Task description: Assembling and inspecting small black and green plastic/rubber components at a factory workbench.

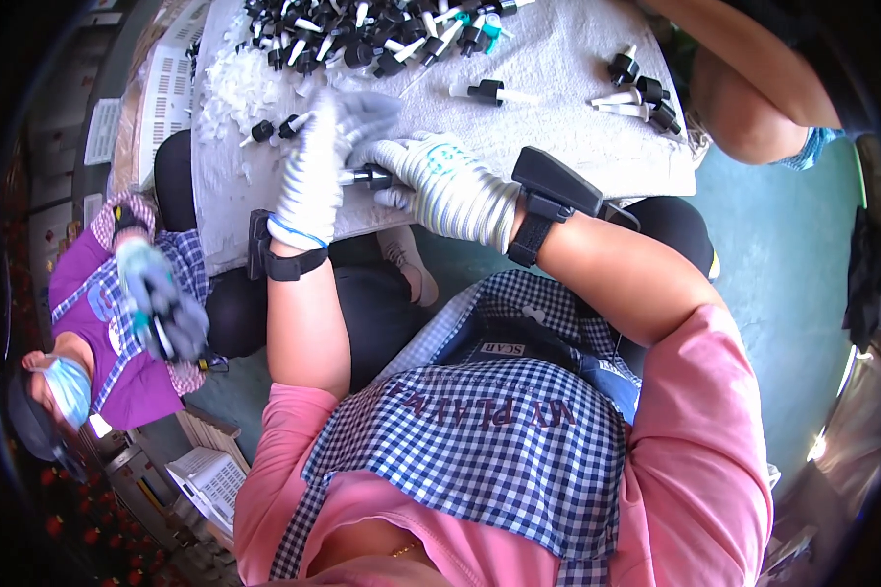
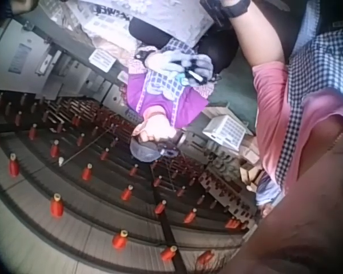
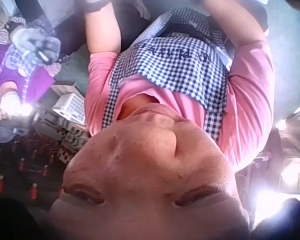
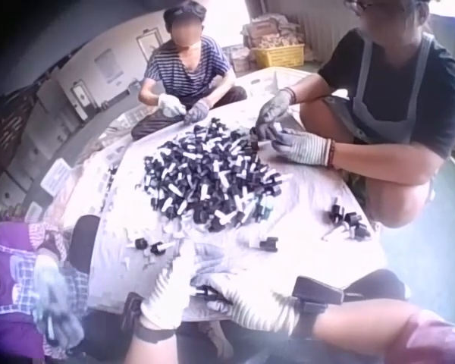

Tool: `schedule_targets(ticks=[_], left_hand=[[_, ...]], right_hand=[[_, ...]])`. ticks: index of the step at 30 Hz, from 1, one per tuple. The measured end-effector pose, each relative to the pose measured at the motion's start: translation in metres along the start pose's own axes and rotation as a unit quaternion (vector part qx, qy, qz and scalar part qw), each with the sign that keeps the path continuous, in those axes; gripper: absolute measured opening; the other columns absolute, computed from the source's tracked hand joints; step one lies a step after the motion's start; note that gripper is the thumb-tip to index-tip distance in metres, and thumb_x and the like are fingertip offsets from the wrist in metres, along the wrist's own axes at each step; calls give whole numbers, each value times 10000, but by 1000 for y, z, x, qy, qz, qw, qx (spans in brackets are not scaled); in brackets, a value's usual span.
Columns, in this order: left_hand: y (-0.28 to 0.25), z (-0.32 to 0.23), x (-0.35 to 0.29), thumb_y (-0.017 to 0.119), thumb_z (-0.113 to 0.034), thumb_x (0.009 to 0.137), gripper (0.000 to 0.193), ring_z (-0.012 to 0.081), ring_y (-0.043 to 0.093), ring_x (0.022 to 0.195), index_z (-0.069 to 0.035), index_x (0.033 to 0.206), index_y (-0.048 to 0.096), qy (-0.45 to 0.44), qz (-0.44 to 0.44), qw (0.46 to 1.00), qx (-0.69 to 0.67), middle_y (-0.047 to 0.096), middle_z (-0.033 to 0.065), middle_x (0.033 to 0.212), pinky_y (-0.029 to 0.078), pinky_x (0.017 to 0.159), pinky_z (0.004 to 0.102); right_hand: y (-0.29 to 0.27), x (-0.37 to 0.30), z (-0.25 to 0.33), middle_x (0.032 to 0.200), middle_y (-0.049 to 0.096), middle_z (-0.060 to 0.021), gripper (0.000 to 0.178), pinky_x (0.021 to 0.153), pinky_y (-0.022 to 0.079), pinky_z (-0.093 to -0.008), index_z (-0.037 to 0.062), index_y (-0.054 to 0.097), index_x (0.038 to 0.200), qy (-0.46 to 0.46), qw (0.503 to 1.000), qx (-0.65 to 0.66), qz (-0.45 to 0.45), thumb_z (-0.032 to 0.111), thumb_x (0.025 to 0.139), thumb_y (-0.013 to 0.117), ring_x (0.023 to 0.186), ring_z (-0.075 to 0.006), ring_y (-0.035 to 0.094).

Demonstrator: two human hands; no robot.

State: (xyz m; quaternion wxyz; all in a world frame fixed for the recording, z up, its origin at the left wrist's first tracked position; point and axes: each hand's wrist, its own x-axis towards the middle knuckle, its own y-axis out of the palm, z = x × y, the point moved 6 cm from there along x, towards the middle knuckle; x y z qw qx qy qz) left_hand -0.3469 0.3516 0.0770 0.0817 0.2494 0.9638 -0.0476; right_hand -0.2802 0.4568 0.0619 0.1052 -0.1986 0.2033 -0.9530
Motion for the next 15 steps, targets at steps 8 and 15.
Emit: schedule_targets(ticks=[8, 15], left_hand=[[22, -9, -4, 400, -413, 1021, 476, 301, 664, 1010, -19, 1154, 631, 87, 66, 905, 411, 690, 161, 1067, 501, 898, 374], [48, -16, 2, 562, -450, 947, 457, 383, 656, 947, -27, 1090, 655, 80, 56, 872, 480, 673, 223, 1010, 512, 836, 428]], right_hand=[[0, -6, 5, 1000, 662, -158, 312, 823, 489, -440, 78, 671, 1078, 47, 987, -154, 26, 214, 799, 699, 951, -365, 612], [4, -12, -10, 1040, 641, -187, 357, 830, 489, -436, 25, 640, 1063, -8, 997, -72, -33, 268, 805, 686, 963, -360, 606]])
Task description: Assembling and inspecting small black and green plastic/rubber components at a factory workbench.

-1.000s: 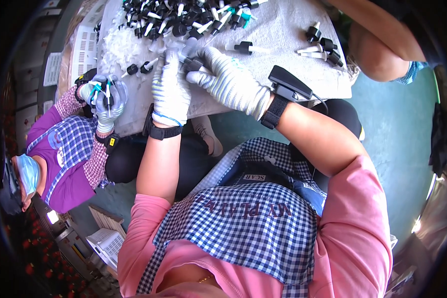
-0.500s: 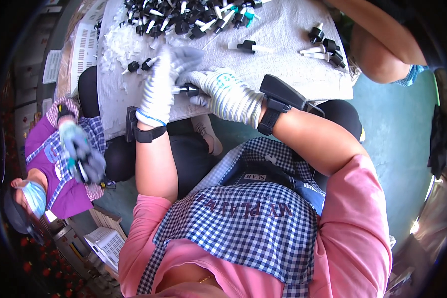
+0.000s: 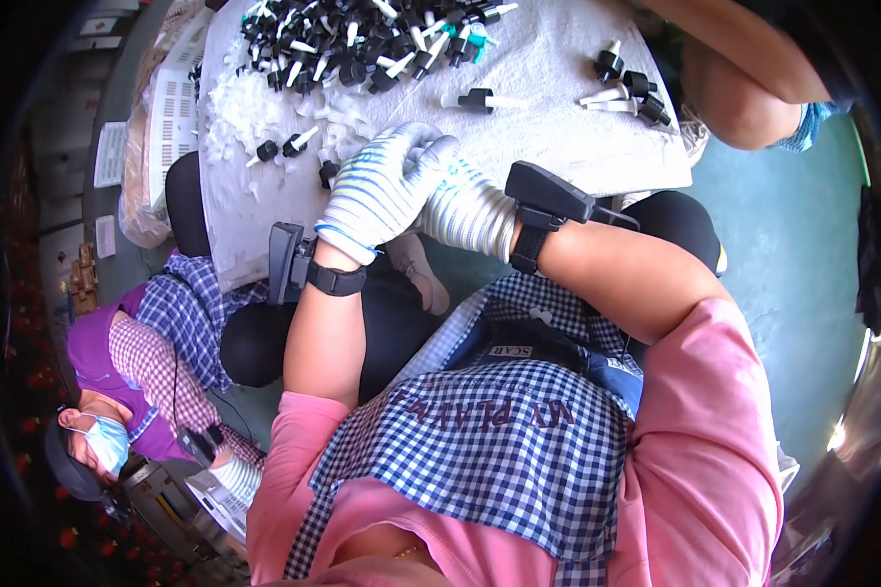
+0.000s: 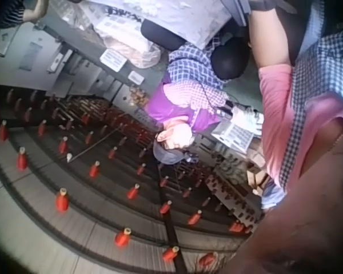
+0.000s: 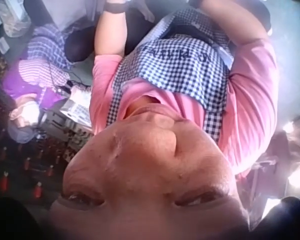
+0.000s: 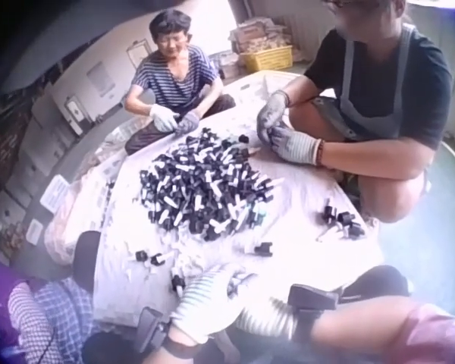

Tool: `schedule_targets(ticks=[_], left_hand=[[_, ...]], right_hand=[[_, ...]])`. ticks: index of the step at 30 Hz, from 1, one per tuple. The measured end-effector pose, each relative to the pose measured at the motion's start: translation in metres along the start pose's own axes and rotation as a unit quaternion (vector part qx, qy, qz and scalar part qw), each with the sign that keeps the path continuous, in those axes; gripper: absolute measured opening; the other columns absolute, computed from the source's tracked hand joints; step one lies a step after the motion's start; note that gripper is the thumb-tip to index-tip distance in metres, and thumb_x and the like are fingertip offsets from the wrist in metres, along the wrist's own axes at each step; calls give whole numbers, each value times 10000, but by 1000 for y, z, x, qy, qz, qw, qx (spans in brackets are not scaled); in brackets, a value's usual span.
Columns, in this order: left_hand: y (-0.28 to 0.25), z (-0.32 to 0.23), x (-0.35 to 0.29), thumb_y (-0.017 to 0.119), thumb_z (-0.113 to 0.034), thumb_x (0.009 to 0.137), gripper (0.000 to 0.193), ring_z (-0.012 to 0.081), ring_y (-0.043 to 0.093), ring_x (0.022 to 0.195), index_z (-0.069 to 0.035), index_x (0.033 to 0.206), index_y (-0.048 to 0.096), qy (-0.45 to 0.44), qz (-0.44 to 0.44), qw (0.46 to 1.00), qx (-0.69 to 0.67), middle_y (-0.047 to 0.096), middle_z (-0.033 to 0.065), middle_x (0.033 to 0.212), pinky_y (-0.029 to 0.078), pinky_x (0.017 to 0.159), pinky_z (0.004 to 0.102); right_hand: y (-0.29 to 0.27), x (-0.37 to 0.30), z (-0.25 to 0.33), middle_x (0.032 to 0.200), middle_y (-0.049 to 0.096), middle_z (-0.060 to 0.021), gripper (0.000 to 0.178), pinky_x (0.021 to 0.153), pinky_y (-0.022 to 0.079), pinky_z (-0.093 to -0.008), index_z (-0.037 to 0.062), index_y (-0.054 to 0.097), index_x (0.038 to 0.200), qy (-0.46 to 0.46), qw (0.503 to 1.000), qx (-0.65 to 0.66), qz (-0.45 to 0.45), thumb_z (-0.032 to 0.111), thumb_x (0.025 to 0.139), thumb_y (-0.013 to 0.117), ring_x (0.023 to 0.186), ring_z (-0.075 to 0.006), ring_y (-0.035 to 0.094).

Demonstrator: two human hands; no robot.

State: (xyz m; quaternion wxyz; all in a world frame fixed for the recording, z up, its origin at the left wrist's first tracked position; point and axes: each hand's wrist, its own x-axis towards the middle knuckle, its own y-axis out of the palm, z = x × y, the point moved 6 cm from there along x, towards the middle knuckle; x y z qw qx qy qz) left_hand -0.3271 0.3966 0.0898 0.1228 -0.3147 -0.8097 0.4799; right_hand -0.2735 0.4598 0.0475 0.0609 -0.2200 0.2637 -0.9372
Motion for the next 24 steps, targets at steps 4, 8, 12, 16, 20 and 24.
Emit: schedule_targets(ticks=[4, 8, 12, 16, 20, 24], left_hand=[[8, -1, -2, 564, -474, 939, 478, 385, 659, 924, -20, 1055, 657, 6, -40, 998, 42, 674, 222, 986, 513, 819, 434], [7, -7, -1, 581, -526, 898, 559, 386, 658, 943, 6, 1049, 657, -17, -56, 997, 57, 677, 226, 997, 516, 830, 443], [6, -12, -7, 606, -487, 872, 535, 381, 662, 923, 18, 1039, 664, -22, -71, 996, 59, 678, 229, 985, 522, 817, 434], [7, -18, -9, 638, -417, 817, 490, 361, 673, 890, 13, 1051, 672, -15, -113, 990, 77, 685, 223, 957, 537, 792, 430], [8, -28, -14, 580, -519, 903, 594, 383, 670, 902, 54, 1039, 657, -23, -108, 990, 87, 684, 235, 958, 528, 806, 429], [5, -31, -19, 574, -518, 902, 566, 379, 672, 886, 30, 1012, 665, -33, -92, 991, 87, 687, 230, 938, 529, 786, 434]], right_hand=[[-4, -3, 2, 1107, 616, -189, 361, 863, 484, -426, 28, 597, 1137, 7, 998, 54, -12, 222, 836, 642, 1004, -352, 593], [-3, -4, 1, 1129, 600, -170, 399, 875, 489, -393, 4, 530, 1220, 18, 998, 6, 58, 148, 864, 638, 1042, -315, 596], [-11, -6, 12, 1042, 625, -195, 295, 836, 485, -434, 14, 601, 1105, 18, 999, 44, -16, 161, 849, 592, 982, -348, 600], [-9, -9, 12, 1031, 623, -193, 287, 831, 485, -439, 19, 608, 1095, -18, 1000, -4, -10, 158, 844, 596, 973, -356, 597], [3, -17, 3, 1022, 623, -193, 276, 820, 487, -445, 22, 616, 1083, -64, 997, -29, -24, 153, 841, 601, 964, -359, 598], [0, -23, 9, 1026, 627, -193, 287, 818, 486, -456, 37, 621, 1100, -52, 997, 29, -49, 162, 843, 603, 970, -365, 602]])
